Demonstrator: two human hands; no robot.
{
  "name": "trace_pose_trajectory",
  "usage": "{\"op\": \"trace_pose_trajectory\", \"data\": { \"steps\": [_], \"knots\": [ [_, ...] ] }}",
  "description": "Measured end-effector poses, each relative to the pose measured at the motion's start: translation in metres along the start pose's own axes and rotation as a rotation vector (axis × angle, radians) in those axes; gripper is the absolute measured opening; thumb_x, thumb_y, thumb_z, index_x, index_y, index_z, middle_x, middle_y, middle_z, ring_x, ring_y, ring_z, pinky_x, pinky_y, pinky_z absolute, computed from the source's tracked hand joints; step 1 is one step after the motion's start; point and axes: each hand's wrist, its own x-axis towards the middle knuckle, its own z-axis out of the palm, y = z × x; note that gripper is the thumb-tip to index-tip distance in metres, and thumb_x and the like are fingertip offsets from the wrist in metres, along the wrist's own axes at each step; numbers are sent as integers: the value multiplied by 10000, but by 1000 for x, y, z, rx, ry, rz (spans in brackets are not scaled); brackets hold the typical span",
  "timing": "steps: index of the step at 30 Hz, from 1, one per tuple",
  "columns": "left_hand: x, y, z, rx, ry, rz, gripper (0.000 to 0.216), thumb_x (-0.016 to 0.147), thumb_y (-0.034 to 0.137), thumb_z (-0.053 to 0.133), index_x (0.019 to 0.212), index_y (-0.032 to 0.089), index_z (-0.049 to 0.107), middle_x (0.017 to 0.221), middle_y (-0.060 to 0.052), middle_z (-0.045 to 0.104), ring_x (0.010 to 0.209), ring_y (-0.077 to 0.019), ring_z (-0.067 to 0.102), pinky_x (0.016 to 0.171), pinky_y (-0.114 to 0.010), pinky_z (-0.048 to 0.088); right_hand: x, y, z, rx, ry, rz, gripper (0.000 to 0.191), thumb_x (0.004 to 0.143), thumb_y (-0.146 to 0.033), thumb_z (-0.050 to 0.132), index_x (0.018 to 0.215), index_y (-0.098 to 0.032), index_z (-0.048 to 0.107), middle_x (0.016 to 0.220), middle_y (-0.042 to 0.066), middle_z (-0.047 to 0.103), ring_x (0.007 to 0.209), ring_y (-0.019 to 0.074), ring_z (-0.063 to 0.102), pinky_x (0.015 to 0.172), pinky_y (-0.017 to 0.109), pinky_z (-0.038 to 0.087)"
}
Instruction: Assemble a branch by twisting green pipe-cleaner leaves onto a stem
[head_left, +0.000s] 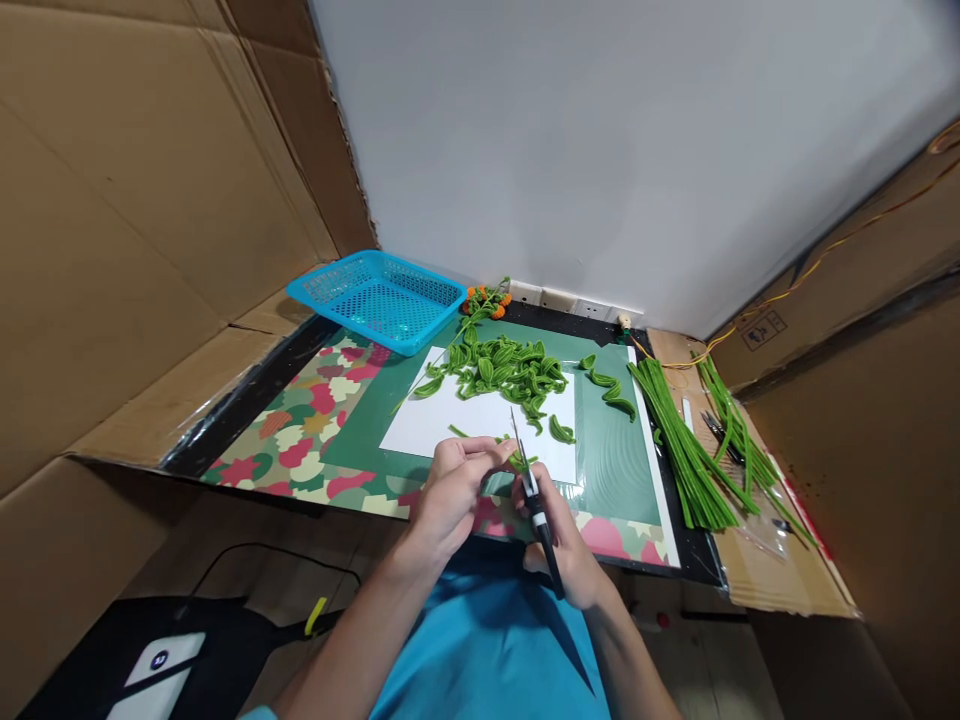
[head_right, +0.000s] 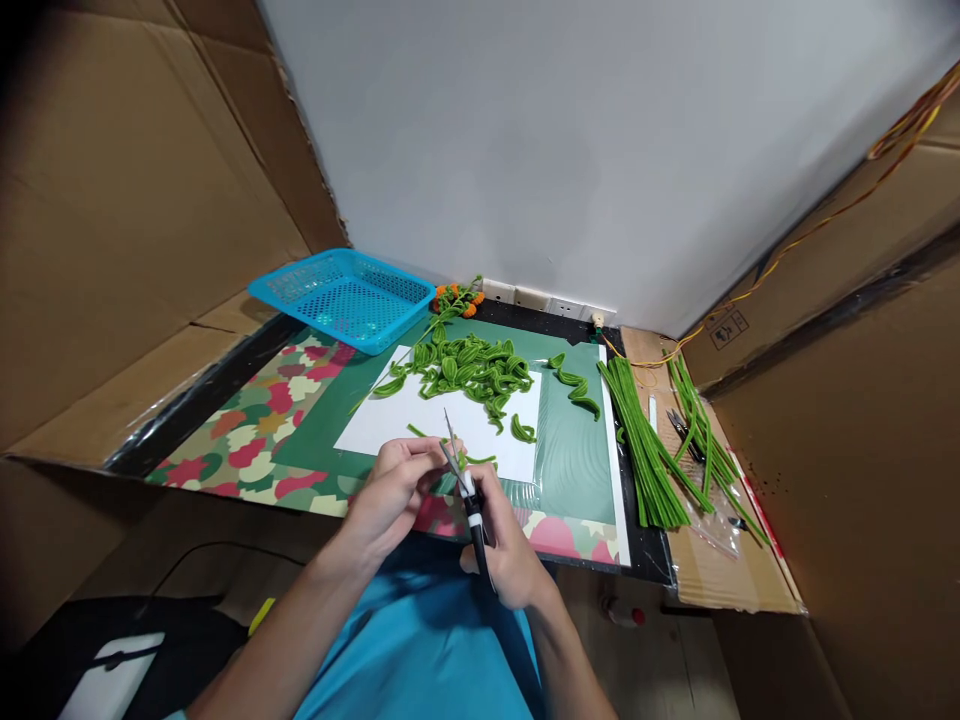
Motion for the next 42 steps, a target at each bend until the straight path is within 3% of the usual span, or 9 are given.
{"op": "trace_pose_trajectory", "data": {
  "steps": [10, 19, 35, 42],
  "knots": [
    [4, -2, -5, -93, -64, -49, 287, 504, 278, 949, 583, 117, 726, 540, -6, 597, 480, -93, 525, 454, -188, 446, 6, -4, 3, -111, 28, -59, 244, 837, -275, 660, 1061, -250, 566, 1000, 21, 478, 871, 201, 463, 770, 310, 439],
    [9, -7, -5, -120, -107, -67, 255, 515, 232, 950, 595, 113, 739, 546, -14, 624, 449, -94, 524, 436, -197, 448, 7, -11, 2, -125, -17, -37, 304, 805, -147, 589, 1085, -252, 536, 1009, 6, 448, 876, 184, 431, 785, 304, 388],
    [21, 8, 4, -50, -101, 32, 233, 450, 218, 930, 513, 111, 734, 552, -37, 625, 533, -100, 533, 488, -192, 419, 12, -9, 4, -96, 33, -62, 238, 964, -268, 638, 1191, -261, 566, 979, -1, 476, 881, 185, 445, 822, 300, 411],
    [25, 4, 3, -55, -61, 62, 232, 454, 237, 938, 531, 122, 751, 603, -45, 665, 596, -116, 584, 555, -193, 470, 12, -5, 2, 6, -5, -52, 307, 931, -368, 762, 1151, -274, 570, 959, -10, 465, 824, 162, 435, 747, 275, 401]
  ]
}}
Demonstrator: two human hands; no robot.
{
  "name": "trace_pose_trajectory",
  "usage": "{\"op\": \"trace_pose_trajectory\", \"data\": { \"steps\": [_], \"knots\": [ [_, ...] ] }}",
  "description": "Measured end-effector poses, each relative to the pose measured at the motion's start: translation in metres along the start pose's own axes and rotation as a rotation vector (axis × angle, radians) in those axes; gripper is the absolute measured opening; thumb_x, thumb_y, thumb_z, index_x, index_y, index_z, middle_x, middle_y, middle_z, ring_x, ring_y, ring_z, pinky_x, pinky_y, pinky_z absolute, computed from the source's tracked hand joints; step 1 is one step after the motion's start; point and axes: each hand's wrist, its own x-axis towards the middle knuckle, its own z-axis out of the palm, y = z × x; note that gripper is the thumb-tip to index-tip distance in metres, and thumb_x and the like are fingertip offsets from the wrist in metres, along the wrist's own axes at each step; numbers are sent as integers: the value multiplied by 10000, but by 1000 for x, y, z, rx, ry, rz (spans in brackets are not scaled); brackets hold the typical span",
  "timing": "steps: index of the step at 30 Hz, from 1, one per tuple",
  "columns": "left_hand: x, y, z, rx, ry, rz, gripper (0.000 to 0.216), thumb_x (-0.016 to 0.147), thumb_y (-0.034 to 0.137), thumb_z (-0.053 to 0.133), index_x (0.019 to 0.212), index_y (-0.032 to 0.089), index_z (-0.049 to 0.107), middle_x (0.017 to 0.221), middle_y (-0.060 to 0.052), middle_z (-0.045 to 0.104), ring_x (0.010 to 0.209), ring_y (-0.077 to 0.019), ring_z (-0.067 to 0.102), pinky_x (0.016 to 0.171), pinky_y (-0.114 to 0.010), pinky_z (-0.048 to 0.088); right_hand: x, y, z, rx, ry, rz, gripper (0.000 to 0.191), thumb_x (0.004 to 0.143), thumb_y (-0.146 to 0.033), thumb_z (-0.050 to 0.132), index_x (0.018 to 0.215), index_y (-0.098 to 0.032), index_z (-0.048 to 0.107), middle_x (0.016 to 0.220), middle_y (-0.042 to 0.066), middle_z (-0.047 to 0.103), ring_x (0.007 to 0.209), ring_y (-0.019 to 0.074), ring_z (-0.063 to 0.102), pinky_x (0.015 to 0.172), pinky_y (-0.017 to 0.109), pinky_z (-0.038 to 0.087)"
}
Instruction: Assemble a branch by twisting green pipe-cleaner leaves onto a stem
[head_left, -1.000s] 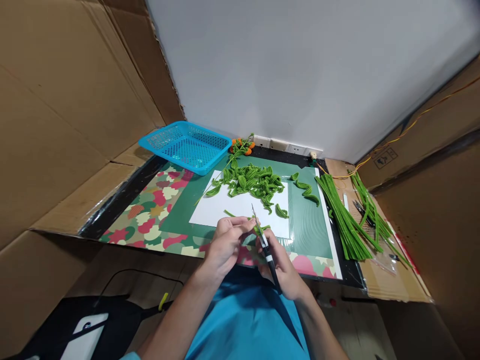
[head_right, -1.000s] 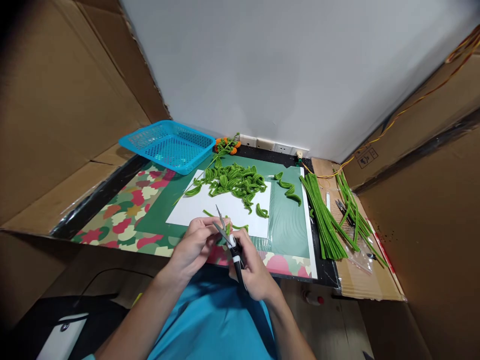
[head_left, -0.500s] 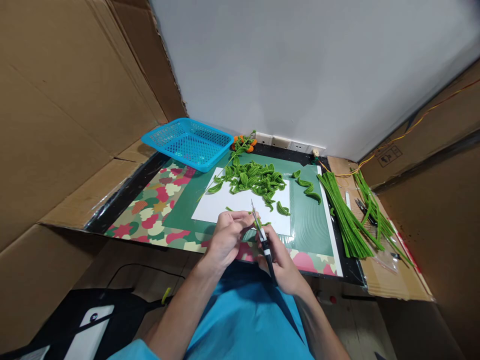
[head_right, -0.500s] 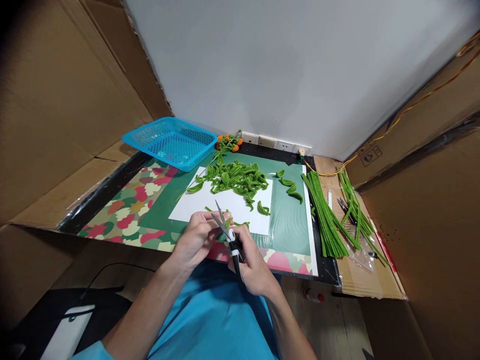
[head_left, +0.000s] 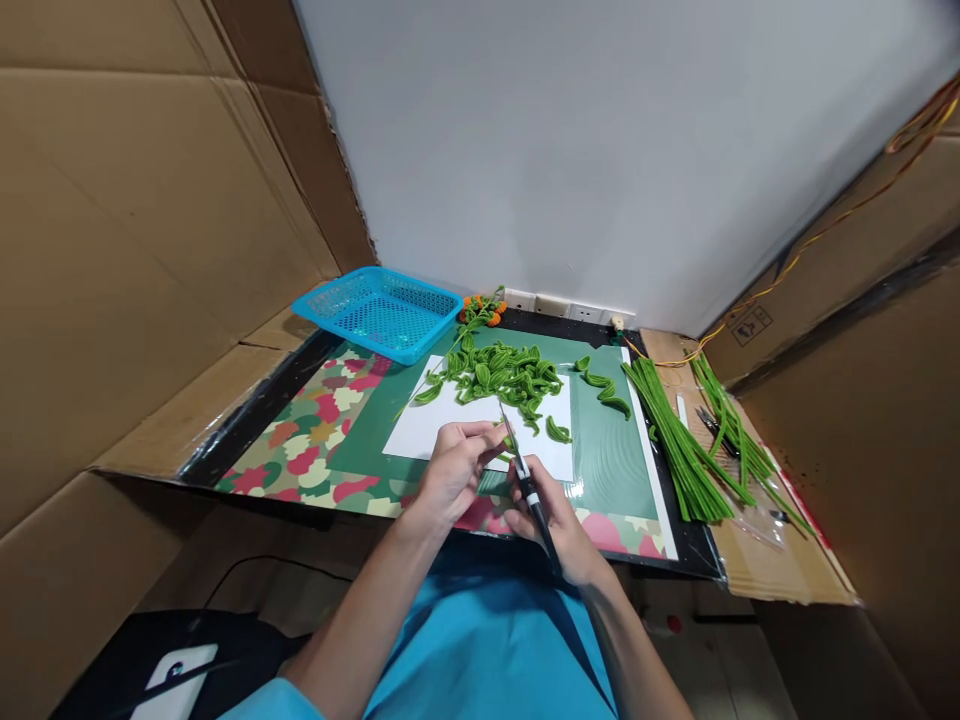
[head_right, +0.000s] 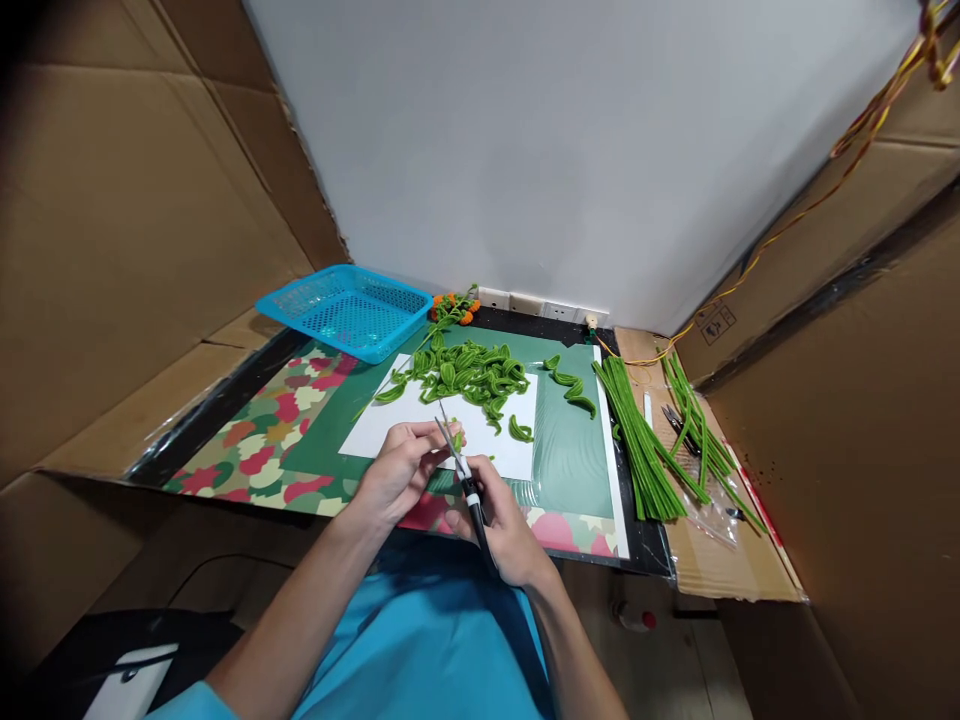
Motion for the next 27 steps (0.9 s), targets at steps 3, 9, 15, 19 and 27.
{"op": "trace_pose_trajectory", "data": {
  "steps": [3, 9, 15, 19, 27],
  "knots": [
    [-3, -1, -1, 4, -1, -5, 249, 448, 239, 946, 564, 108, 769, 595, -48, 663, 587, -117, 580, 558, -197, 469, 0, -2, 0, -28, 10, -44, 263, 959, -412, 733, 1098, -260, 569, 956, -5, 478, 845, 167, 455, 778, 284, 412],
    [-6, -4, 1, 16, -8, -18, 288, 455, 262, 968, 605, 103, 781, 624, -67, 695, 585, -132, 594, 541, -213, 460, 0, -5, 2, -81, 28, -54, 302, 966, -481, 705, 1080, -236, 570, 963, 3, 493, 867, 176, 477, 791, 294, 431],
    [-1, -2, -4, 48, 42, 56, 317, 483, 283, 998, 545, 112, 739, 561, -46, 667, 524, -110, 555, 506, -215, 417, -2, 6, 1, -85, 64, -39, 382, 903, -516, 767, 1082, -229, 587, 942, -1, 479, 821, 168, 446, 731, 280, 401],
    [-11, 18, 1, 78, -7, 185, 275, 612, 311, 979, 659, 114, 793, 682, -73, 745, 648, -155, 665, 650, -235, 516, -1, 15, -3, 48, 110, -33, 431, 870, -534, 799, 1084, -231, 577, 909, -8, 506, 761, 153, 438, 683, 271, 385],
    [-7, 17, 1, 27, 61, 283, 363, 673, 421, 971, 804, 126, 806, 736, -73, 779, 628, -180, 705, 663, -270, 555, -11, 2, -13, -148, 217, -95, 521, 835, -591, 811, 1170, -242, 617, 933, 12, 534, 816, 189, 504, 732, 295, 436]
  ]
}}
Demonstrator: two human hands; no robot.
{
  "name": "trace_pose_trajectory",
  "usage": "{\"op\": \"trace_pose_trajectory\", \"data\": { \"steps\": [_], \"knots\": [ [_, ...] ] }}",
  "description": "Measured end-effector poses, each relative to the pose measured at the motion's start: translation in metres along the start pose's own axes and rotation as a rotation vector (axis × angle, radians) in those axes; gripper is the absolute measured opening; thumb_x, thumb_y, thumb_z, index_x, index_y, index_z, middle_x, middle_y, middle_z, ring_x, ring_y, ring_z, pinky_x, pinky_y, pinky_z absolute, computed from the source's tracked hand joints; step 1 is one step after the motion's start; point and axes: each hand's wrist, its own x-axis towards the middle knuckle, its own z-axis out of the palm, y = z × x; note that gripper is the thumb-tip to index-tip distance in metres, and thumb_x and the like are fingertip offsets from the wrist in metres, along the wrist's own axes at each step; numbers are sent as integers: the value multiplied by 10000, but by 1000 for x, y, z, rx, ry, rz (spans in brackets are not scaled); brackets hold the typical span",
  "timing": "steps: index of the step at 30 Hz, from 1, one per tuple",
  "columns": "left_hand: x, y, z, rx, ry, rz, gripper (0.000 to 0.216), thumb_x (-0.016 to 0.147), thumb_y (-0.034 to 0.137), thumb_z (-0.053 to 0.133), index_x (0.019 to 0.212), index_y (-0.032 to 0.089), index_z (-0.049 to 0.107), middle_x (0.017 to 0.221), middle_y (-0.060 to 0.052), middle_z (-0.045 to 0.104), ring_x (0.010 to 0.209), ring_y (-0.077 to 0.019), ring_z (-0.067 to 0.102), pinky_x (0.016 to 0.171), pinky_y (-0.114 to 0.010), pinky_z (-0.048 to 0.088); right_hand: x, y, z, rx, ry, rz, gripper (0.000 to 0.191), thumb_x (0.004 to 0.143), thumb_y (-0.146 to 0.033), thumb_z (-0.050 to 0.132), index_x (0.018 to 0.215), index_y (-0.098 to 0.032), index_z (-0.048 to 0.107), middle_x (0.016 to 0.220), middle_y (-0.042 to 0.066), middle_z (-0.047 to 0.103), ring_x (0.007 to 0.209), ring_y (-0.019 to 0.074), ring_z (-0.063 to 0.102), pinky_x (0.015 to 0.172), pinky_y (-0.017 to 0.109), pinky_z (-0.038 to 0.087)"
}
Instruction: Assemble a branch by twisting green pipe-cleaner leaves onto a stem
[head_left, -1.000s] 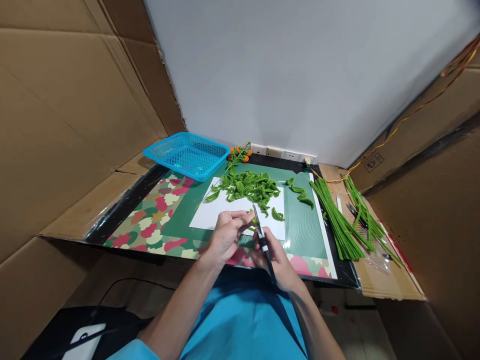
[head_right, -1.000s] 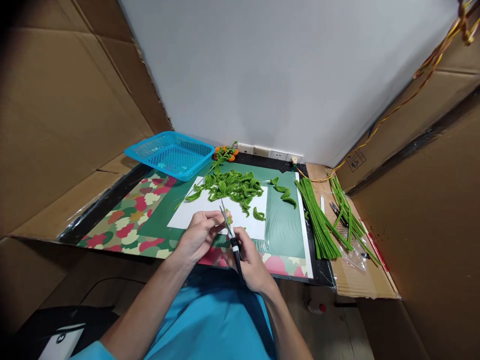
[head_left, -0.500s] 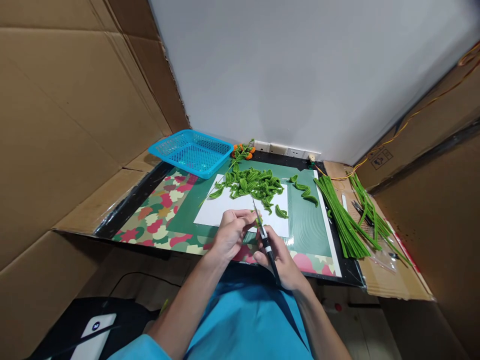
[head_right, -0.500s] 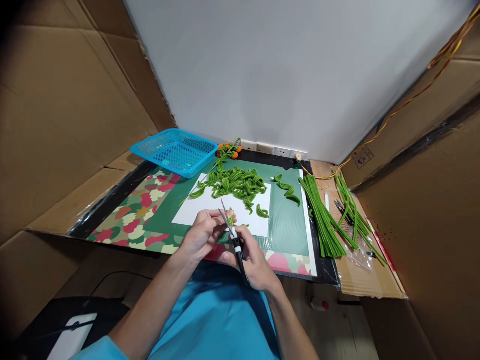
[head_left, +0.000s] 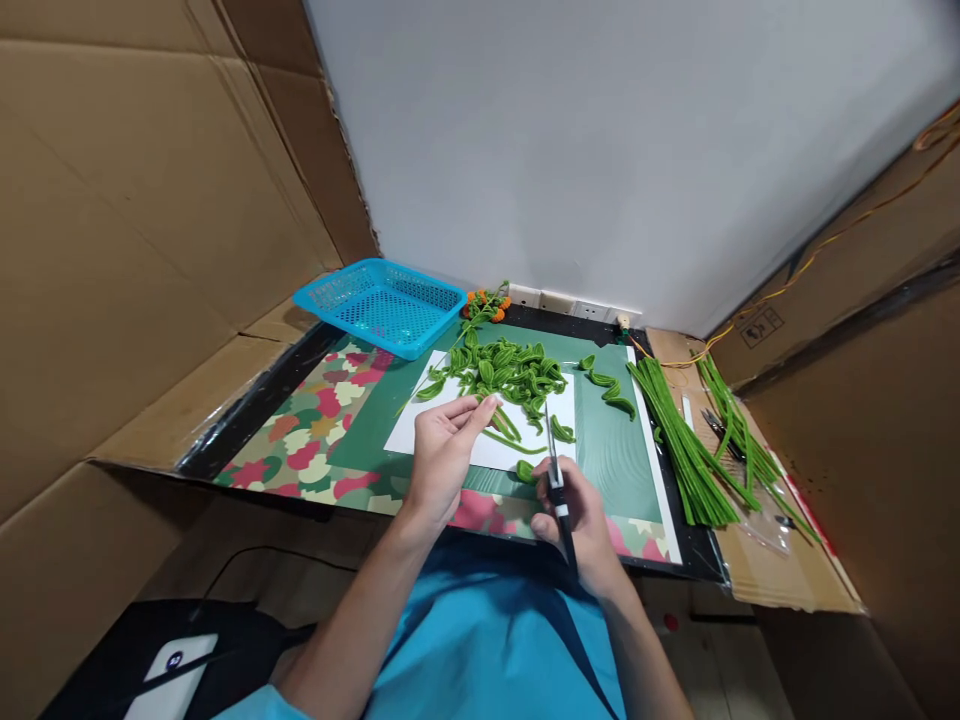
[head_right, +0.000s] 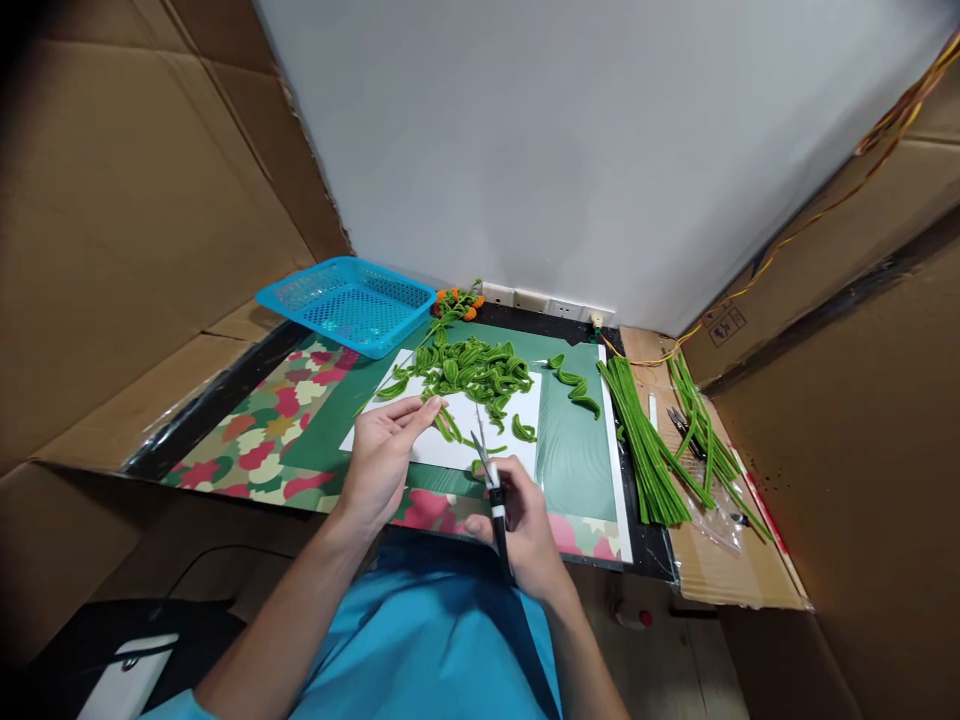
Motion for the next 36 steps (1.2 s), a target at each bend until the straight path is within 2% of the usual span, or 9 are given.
{"op": "trace_pose_trajectory", "data": {
  "steps": [4, 9, 13, 15, 20, 23, 26, 31, 36],
  "knots": [
    [2, -4, -7, 85, -56, 3, 363, 730, 462, 924, 815, 126, 815, 729, -69, 769, 670, -180, 690, 649, -246, 521, -1, -11, -22, -231, 163, -13, 489, 860, -460, 827, 1253, -254, 622, 1045, 43, 607, 885, 211, 557, 780, 319, 466],
    [9, -2, -16, 171, -60, 57, 319, 790, 441, 877, 736, 139, 792, 747, -68, 763, 705, -160, 642, 688, -229, 480, 1, -11, -48, -410, 319, 13, 466, 846, -406, 836, 1239, -226, 661, 1003, 41, 652, 863, 211, 608, 768, 324, 501],
    [13, -1, -21, 181, -40, 74, 311, 797, 428, 869, 700, 146, 780, 753, -69, 757, 733, -167, 642, 704, -234, 465, 0, -8, -62, -524, 373, -33, 437, 842, -373, 836, 1229, -230, 693, 1137, 75, 686, 1003, 247, 653, 865, 362, 540],
    [13, -1, -23, 170, -30, 67, 311, 790, 428, 876, 703, 145, 782, 759, -69, 756, 745, -167, 640, 718, -235, 463, -2, -8, -64, -530, 373, -44, 434, 833, -345, 841, 1225, -227, 699, 1088, 65, 694, 949, 235, 661, 821, 349, 551],
    [9, -2, -23, 9, -54, -42, 302, 800, 413, 884, 738, 138, 775, 769, -53, 741, 730, -131, 614, 726, -214, 479, -8, -12, -49, -535, 328, -128, 381, 839, -224, 788, 1213, -227, 716, 930, 27, 669, 786, 198, 615, 688, 312, 529],
    [3, -1, -22, -179, -48, -166, 266, 774, 369, 915, 805, 146, 774, 776, -26, 730, 730, -117, 646, 745, -206, 519, -11, -12, -34, -576, 307, -206, 407, 848, -111, 675, 1232, -236, 721, 998, 52, 679, 832, 211, 641, 713, 322, 537],
    [-4, 2, -19, -283, -12, -215, 281, 721, 331, 954, 832, 145, 774, 768, -10, 725, 710, -113, 667, 754, -213, 555, -13, -10, -23, -648, 312, -325, 545, 816, -3, 548, 1265, -266, 711, 1034, 62, 671, 892, 223, 675, 748, 329, 548],
    [-13, 13, -11, -321, -11, -257, 295, 682, 322, 974, 810, 141, 780, 734, -3, 722, 675, -106, 664, 678, -189, 550, -12, -11, -15, -763, 389, -514, 662, 817, 44, 498, 1333, -322, 695, 973, 49, 643, 841, 221, 674, 721, 334, 544],
    [-18, 18, -8, -324, -34, -256, 270, 700, 323, 963, 773, 145, 774, 722, 4, 715, 671, -88, 643, 662, -165, 534, -11, -12, -14, -816, 482, -546, 641, 817, 40, 513, 1303, -327, 712, 937, 43, 649, 769, 204, 658, 654, 317, 526]
  ]
}}
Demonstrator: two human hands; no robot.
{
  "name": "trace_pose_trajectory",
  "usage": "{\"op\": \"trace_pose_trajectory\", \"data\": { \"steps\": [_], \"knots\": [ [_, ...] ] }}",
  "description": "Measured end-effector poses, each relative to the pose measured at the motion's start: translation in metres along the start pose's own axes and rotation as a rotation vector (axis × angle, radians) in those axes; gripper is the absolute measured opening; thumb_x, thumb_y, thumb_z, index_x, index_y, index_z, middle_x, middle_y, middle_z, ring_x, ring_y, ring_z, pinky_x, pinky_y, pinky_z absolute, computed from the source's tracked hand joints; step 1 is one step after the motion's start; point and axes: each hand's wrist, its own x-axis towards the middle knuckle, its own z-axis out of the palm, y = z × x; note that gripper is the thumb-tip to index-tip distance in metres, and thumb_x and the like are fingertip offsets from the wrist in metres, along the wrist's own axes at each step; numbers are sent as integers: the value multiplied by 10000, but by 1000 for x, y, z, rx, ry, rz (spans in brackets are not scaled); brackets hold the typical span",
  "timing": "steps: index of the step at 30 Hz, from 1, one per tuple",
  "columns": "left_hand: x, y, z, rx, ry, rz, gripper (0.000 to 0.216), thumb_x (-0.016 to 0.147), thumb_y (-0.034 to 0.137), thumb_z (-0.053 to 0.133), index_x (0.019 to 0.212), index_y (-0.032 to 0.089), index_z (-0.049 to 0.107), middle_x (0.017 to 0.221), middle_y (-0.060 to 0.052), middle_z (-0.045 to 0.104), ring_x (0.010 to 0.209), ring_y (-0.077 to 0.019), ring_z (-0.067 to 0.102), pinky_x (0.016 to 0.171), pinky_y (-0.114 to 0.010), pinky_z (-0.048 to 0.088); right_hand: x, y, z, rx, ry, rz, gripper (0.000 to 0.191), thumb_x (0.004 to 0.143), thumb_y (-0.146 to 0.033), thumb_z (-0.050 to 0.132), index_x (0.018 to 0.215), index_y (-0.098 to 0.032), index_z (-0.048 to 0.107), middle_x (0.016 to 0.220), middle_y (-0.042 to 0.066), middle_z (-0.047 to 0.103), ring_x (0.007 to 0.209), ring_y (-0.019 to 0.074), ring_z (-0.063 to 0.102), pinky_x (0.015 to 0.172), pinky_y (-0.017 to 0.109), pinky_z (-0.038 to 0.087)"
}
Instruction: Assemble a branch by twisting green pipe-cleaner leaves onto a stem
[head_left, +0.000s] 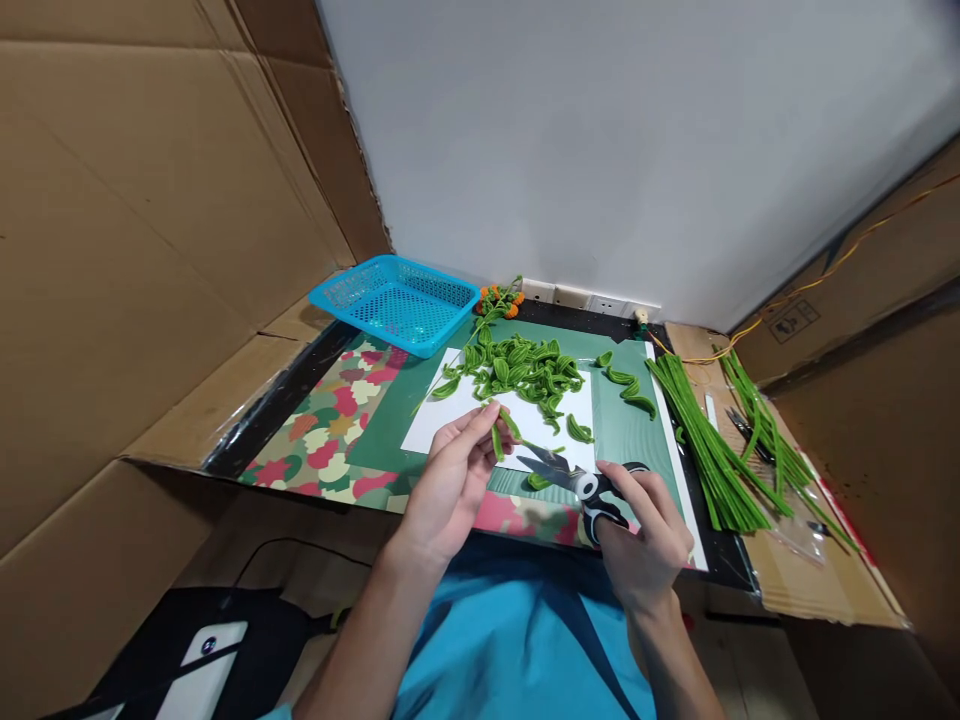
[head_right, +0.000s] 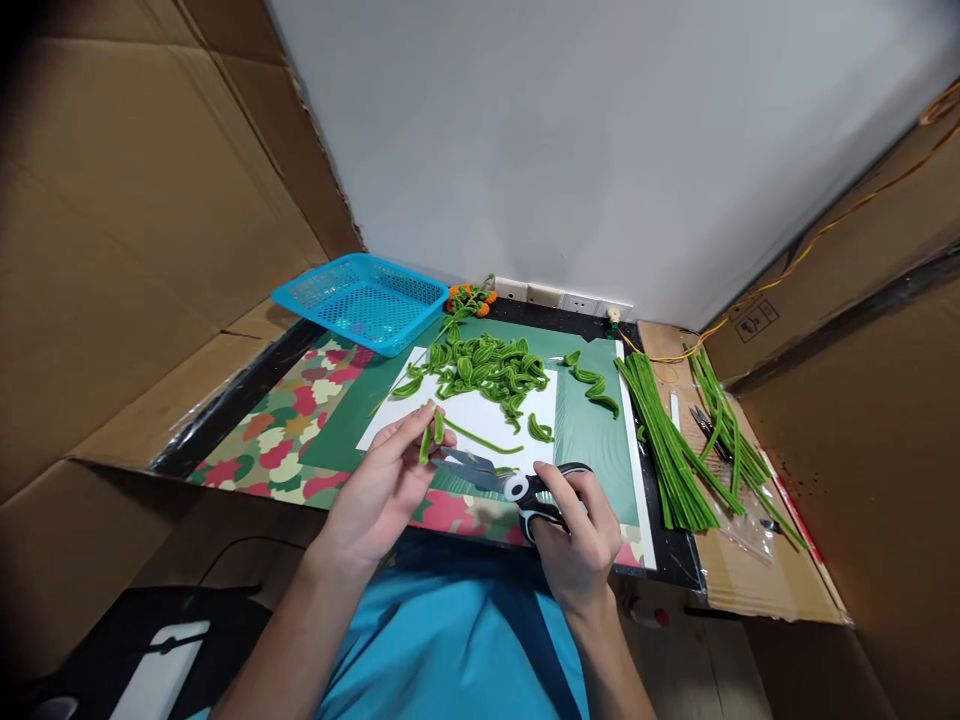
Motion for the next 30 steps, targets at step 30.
{"op": "trace_pose_trajectory", "data": {
  "steps": [30],
  "knots": [
    [-9, -20, 5, 37, 9, -76, 268, 682, 343, 979, 798, 168, 812, 779, 8, 762, 680, -45, 655, 623, -89, 515, 3, 4, 6, -40, 107, -54, 633, 796, 63, 523, 1299, -274, 712, 952, 49, 637, 822, 200, 656, 704, 314, 558]
  ]
}}
